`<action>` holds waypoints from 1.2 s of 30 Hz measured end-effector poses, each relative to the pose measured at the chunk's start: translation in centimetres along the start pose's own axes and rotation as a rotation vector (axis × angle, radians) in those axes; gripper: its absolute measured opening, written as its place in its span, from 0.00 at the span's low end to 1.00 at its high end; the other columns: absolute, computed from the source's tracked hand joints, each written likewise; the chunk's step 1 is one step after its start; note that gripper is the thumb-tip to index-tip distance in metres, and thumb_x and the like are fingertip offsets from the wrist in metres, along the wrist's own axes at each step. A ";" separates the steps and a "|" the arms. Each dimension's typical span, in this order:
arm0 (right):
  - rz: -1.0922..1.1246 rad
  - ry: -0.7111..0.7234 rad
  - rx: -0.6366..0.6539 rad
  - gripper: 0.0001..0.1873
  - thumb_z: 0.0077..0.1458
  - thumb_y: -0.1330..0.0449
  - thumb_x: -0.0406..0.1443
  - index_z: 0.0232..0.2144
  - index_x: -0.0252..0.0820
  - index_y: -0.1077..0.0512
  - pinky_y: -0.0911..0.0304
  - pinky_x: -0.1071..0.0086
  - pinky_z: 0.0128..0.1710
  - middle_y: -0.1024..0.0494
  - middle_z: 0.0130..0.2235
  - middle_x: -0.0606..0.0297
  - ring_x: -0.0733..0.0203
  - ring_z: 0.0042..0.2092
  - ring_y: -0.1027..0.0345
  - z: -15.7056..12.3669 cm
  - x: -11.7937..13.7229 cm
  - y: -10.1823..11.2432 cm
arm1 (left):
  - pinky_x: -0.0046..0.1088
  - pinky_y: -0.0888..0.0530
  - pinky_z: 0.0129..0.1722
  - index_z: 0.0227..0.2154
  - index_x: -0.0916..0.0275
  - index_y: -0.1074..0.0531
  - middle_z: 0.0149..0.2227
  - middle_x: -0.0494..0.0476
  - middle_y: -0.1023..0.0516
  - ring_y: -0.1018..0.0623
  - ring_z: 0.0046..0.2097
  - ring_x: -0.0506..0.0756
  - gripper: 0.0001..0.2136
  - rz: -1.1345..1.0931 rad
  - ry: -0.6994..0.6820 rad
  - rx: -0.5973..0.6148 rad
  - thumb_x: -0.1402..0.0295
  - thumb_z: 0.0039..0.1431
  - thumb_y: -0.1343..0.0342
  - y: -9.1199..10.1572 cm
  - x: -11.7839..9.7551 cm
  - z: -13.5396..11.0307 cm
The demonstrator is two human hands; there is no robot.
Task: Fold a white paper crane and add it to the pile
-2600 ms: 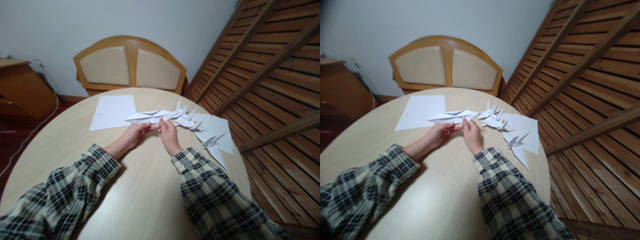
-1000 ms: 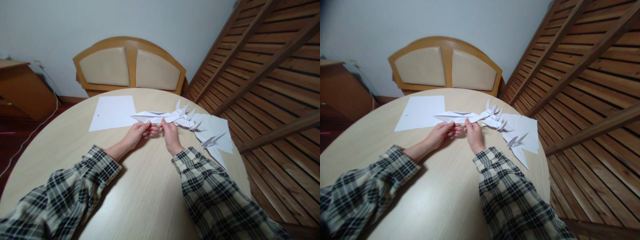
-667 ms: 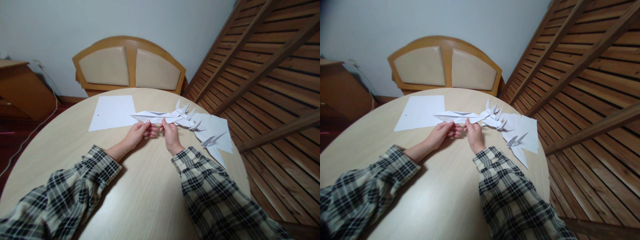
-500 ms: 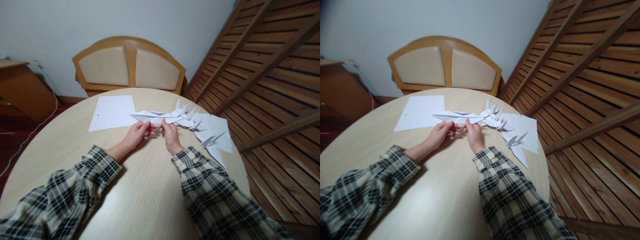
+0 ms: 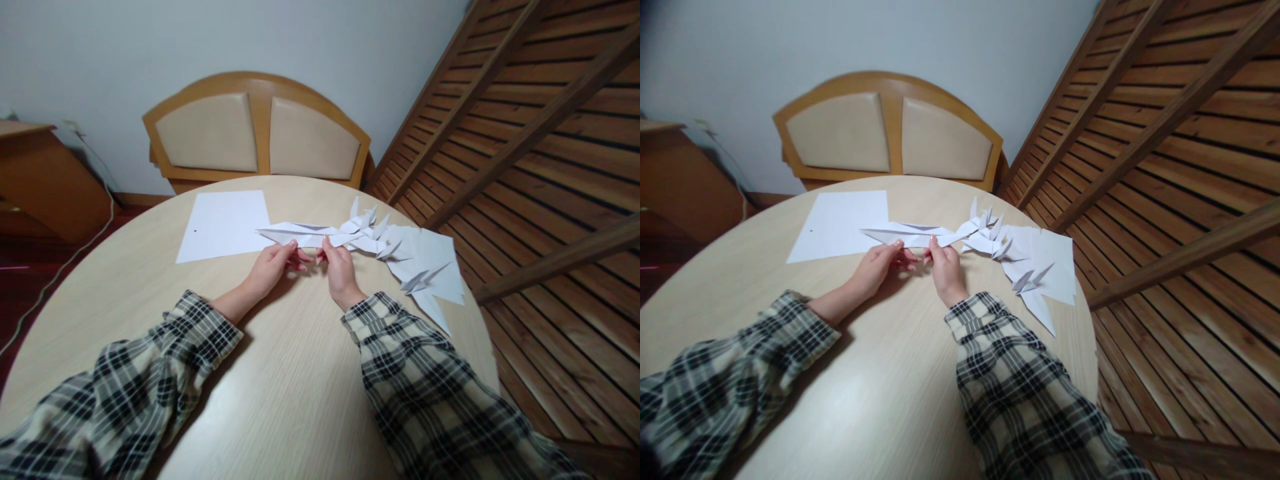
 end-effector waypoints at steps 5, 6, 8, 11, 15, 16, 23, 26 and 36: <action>-0.025 -0.027 0.092 0.23 0.56 0.44 0.51 0.19 0.42 0.32 0.40 0.68 0.32 0.31 0.20 0.68 0.65 0.26 0.37 -0.3 0.1 -0.8 | 0.30 0.27 0.37 0.33 0.67 0.23 0.35 0.62 0.19 0.23 0.33 0.53 0.18 0.041 -0.009 0.056 0.55 0.58 0.45 -0.5 0.4 -0.1; -0.024 -0.032 0.123 0.23 0.56 0.45 0.51 0.18 0.42 0.32 0.40 0.68 0.32 0.31 0.20 0.68 0.65 0.25 0.37 -0.4 0.1 -1.0 | 0.29 0.27 0.37 0.33 0.67 0.23 0.35 0.62 0.19 0.23 0.33 0.53 0.17 0.071 -0.016 0.052 0.55 0.58 0.45 -0.5 0.3 -0.2; -0.029 -0.042 0.158 0.23 0.56 0.45 0.51 0.18 0.43 0.32 0.40 0.67 0.31 0.31 0.20 0.68 0.64 0.25 0.37 -0.5 0.1 -1.3 | 0.29 0.28 0.36 0.29 0.66 0.24 0.31 0.60 0.20 0.24 0.31 0.52 0.17 0.141 -0.016 0.057 0.56 0.61 0.48 -0.5 0.0 -0.4; -0.050 -0.035 0.146 0.23 0.55 0.44 0.51 0.18 0.42 0.32 0.40 0.67 0.31 0.30 0.21 0.67 0.64 0.26 0.36 -0.5 0.1 -1.2 | 0.28 0.30 0.35 0.23 0.65 0.27 0.25 0.57 0.24 0.28 0.28 0.51 0.19 0.232 -0.025 0.082 0.58 0.63 0.52 -0.7 -0.5 -0.7; -0.079 -0.032 0.167 0.24 0.55 0.45 0.53 0.18 0.42 0.33 0.40 0.67 0.32 0.30 0.21 0.67 0.64 0.26 0.37 -0.6 0.2 -1.3 | 0.28 0.31 0.32 0.21 0.64 0.29 0.24 0.55 0.27 0.30 0.27 0.50 0.19 0.236 -0.045 0.075 0.58 0.63 0.52 -0.6 -0.7 -0.7; -0.087 -0.029 0.180 0.24 0.55 0.45 0.53 0.18 0.42 0.33 0.40 0.67 0.31 0.30 0.21 0.67 0.64 0.26 0.37 -0.7 0.4 -1.4 | 0.28 0.31 0.32 0.21 0.64 0.30 0.24 0.54 0.27 0.30 0.27 0.50 0.19 0.229 -0.047 0.067 0.58 0.63 0.52 -0.5 -0.7 -0.7; -0.137 0.045 0.251 0.23 0.57 0.45 0.52 0.20 0.43 0.33 0.39 0.66 0.34 0.28 0.24 0.66 0.63 0.28 0.34 -1.2 1.0 -2.1 | 0.28 0.31 0.31 0.19 0.63 0.32 0.22 0.53 0.29 0.31 0.25 0.50 0.15 0.173 -0.070 0.018 0.64 0.60 0.49 -0.4 -1.1 -0.6; -0.185 0.055 0.231 0.24 0.58 0.47 0.52 0.18 0.43 0.35 0.39 0.66 0.34 0.28 0.24 0.65 0.63 0.29 0.34 -1.1 0.8 -1.9 | 0.28 0.32 0.30 0.20 0.63 0.32 0.22 0.53 0.30 0.31 0.25 0.50 0.15 0.105 -0.059 0.048 0.65 0.60 0.49 -0.6 -0.9 -0.6; -0.148 0.035 0.274 0.31 0.61 0.57 0.56 0.18 0.43 0.34 0.39 0.68 0.34 0.28 0.21 0.65 0.64 0.28 0.33 -1.5 1.6 -2.8 | 0.28 0.33 0.36 0.21 0.63 0.31 0.25 0.53 0.29 0.31 0.29 0.50 0.19 0.044 -0.060 0.121 0.57 0.63 0.51 -0.7 0.4 -0.2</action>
Point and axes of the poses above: each hand's wrist, its own z-axis towards the middle knuckle, its own y-axis out of the back of the hand, x = y × z, the point moved 7 cm from there along z, towards the middle knuckle
